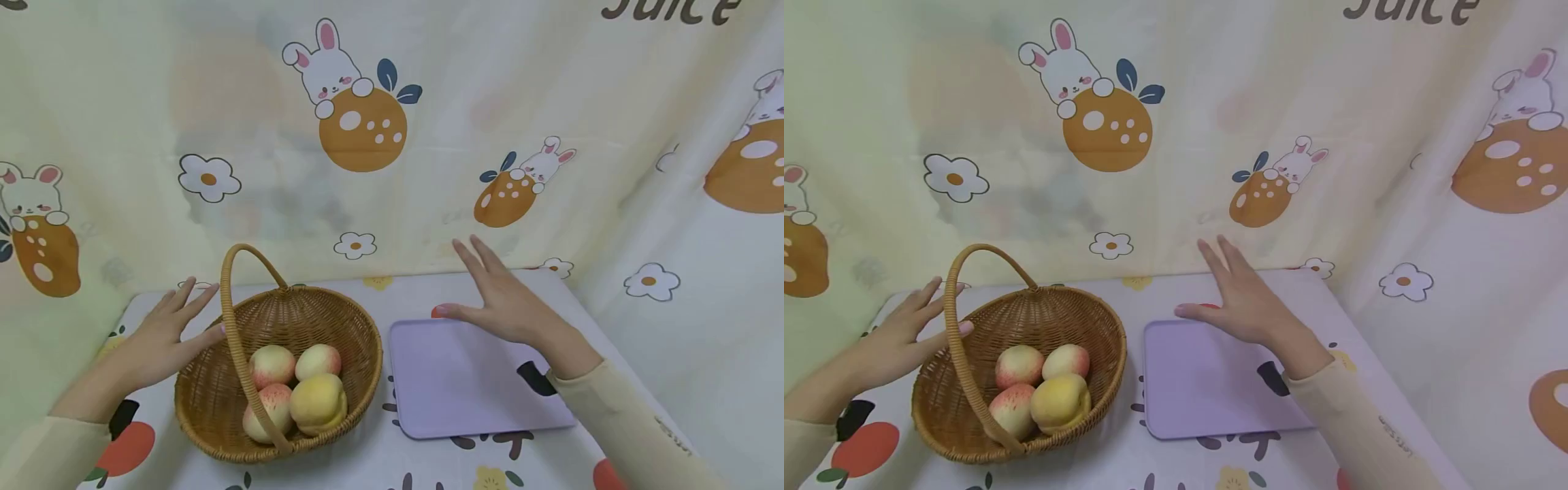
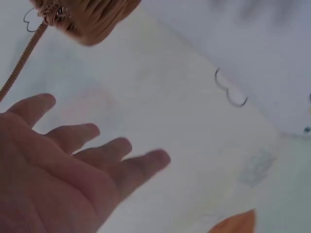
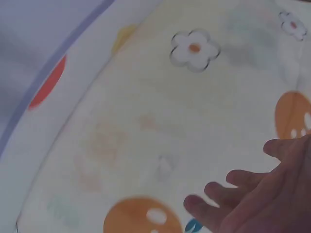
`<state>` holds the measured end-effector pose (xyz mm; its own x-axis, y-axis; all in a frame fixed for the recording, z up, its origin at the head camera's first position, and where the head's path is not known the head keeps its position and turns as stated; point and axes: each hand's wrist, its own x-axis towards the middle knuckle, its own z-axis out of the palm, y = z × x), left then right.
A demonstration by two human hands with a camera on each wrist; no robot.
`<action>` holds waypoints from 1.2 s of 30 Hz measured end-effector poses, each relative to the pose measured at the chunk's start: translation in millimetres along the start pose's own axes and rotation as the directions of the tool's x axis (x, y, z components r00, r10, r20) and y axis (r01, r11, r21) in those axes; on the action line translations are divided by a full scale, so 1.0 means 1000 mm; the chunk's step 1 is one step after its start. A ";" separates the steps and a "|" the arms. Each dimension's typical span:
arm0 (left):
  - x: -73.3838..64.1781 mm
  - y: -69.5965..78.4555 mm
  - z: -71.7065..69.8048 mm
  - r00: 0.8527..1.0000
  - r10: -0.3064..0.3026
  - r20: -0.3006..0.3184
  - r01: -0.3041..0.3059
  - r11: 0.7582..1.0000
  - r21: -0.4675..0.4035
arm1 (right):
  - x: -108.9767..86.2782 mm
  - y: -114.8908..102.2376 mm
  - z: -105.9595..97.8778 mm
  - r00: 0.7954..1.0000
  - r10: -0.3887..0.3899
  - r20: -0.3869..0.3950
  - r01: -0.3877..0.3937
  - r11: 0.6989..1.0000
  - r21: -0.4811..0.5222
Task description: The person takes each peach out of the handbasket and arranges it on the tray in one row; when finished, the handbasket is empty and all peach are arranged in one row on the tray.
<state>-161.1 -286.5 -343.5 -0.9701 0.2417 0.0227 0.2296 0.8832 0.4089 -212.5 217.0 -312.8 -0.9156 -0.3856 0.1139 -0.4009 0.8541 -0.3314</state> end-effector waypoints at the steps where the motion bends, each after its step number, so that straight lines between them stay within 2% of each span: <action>1: -0.004 -0.003 0.003 1.000 0.003 0.007 -0.003 0.999 -0.042 | 0.000 -0.007 0.003 1.000 -0.023 0.012 0.023 0.999 0.045; 5: -0.012 -0.009 0.015 0.999 0.020 0.038 -0.013 0.986 -0.164 | 0.004 -0.038 0.017 0.992 -0.116 0.044 0.103 0.968 0.229; 8: -0.013 -0.011 0.022 0.998 0.033 0.059 -0.020 0.978 -0.207 | 0.008 -0.057 0.028 0.983 -0.173 0.052 0.147 0.934 0.326; 15: -0.011 -0.015 0.031 0.994 0.031 0.107 -0.006 0.972 -0.233 | 0.016 -0.093 0.057 0.957 -0.270 0.107 0.202 0.884 0.421; 20: -0.013 -0.020 0.037 0.985 0.014 0.174 0.040 0.953 -0.301 | 0.021 -0.114 0.079 0.914 -0.365 0.174 0.255 0.855 0.452; 24: -0.012 -0.021 0.040 0.974 -0.018 0.226 0.092 0.943 -0.321 | 0.023 -0.126 0.093 0.882 -0.398 0.251 0.269 0.863 0.427; 30: -0.010 -0.019 0.041 0.972 -0.044 0.231 0.114 0.947 -0.301 | 0.025 -0.137 0.106 0.827 -0.441 0.348 0.291 0.866 0.407; 34: -0.009 -0.018 0.041 0.971 -0.058 0.233 0.125 0.950 -0.285 | 0.028 -0.140 0.111 0.798 -0.473 0.374 0.315 0.855 0.411; 36: -0.008 -0.018 0.041 0.970 -0.062 0.235 0.128 0.952 -0.277 | 0.029 -0.141 0.114 0.782 -0.493 0.381 0.352 0.854 0.382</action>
<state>-154.3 -287.7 -388.9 -0.9369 0.2740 -0.2173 0.0730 0.7609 0.6448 -179.3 45.3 -369.1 -0.5070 -0.8557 -0.1039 -0.6534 0.4601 -0.6011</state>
